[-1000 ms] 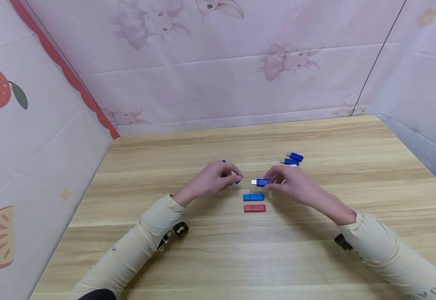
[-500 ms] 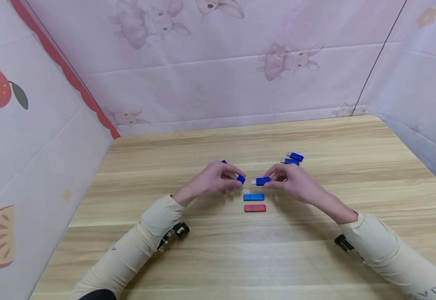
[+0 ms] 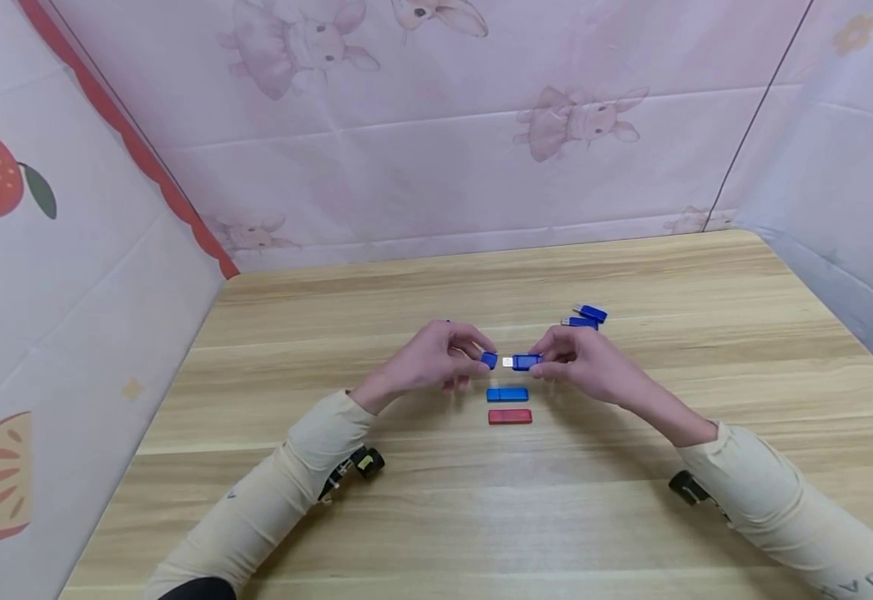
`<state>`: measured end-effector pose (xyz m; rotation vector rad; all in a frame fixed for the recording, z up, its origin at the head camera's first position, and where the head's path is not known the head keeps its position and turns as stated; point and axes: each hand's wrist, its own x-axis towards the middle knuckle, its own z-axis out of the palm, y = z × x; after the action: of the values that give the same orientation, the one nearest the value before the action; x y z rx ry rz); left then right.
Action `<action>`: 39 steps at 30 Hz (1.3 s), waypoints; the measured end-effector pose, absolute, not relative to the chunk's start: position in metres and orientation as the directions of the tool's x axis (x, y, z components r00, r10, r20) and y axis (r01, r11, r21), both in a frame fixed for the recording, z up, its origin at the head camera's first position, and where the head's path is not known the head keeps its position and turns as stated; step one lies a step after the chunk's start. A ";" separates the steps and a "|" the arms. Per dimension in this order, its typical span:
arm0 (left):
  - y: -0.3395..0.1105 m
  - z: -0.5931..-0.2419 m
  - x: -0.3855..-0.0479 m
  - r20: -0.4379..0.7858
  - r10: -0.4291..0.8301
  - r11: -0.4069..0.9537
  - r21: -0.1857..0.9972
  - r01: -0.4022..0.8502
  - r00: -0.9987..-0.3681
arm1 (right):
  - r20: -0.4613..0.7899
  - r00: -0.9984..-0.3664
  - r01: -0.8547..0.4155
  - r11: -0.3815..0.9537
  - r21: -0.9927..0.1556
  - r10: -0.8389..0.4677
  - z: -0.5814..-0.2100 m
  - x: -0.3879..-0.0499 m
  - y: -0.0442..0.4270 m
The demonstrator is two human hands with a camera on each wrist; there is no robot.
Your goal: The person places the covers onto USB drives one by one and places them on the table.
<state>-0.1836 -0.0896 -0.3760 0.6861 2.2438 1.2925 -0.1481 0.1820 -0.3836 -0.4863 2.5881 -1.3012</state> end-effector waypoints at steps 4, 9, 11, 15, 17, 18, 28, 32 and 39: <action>-0.086 -0.378 -0.183 -0.140 0.622 0.410 0.897 0.168 -0.770 | -0.039 -0.921 -0.191 0.536 -0.822 -0.389 -0.384 -0.147 0.181; -0.082 -0.378 -0.181 -0.126 0.634 0.392 0.903 0.177 -0.763 | -0.037 -0.916 -0.192 0.517 -0.834 -0.400 -0.383 -0.146 0.180; -0.081 -0.378 -0.181 -0.123 0.640 0.389 0.903 0.182 -0.759 | -0.041 -0.914 -0.188 0.511 -0.839 -0.404 -0.383 -0.146 0.180; -0.080 -0.378 -0.181 -0.127 0.649 0.381 0.907 0.177 -0.750 | -0.052 -0.912 -0.177 0.504 -0.846 -0.407 -0.384 -0.145 0.179; -0.079 -0.378 -0.181 -0.127 0.652 0.374 0.911 0.171 -0.748 | -0.056 -0.911 -0.172 0.500 -0.849 -0.409 -0.384 -0.144 0.178; -0.079 -0.379 -0.181 -0.127 0.654 0.370 0.913 0.169 -0.746 | -0.058 -0.910 -0.171 0.499 -0.850 -0.411 -0.384 -0.144 0.178; -0.078 -0.382 -0.180 -0.133 0.651 0.333 0.935 0.123 -0.747 | -0.060 -0.907 -0.172 0.496 -0.851 -0.417 -0.384 -0.144 0.175; -0.077 -0.383 -0.179 -0.138 0.644 0.329 0.938 0.110 -0.752 | -0.063 -0.907 -0.164 0.487 -0.858 -0.416 -0.384 -0.144 0.174; -0.076 -0.384 -0.177 -0.116 0.631 0.302 0.948 0.105 -0.767 | -0.052 -0.912 -0.167 0.482 -0.860 -0.408 -0.381 -0.144 0.173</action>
<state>-0.1773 -0.0762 -0.3838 0.6537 2.1009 1.4757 -0.1440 0.1731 -0.3812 -0.4912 2.4806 -1.3992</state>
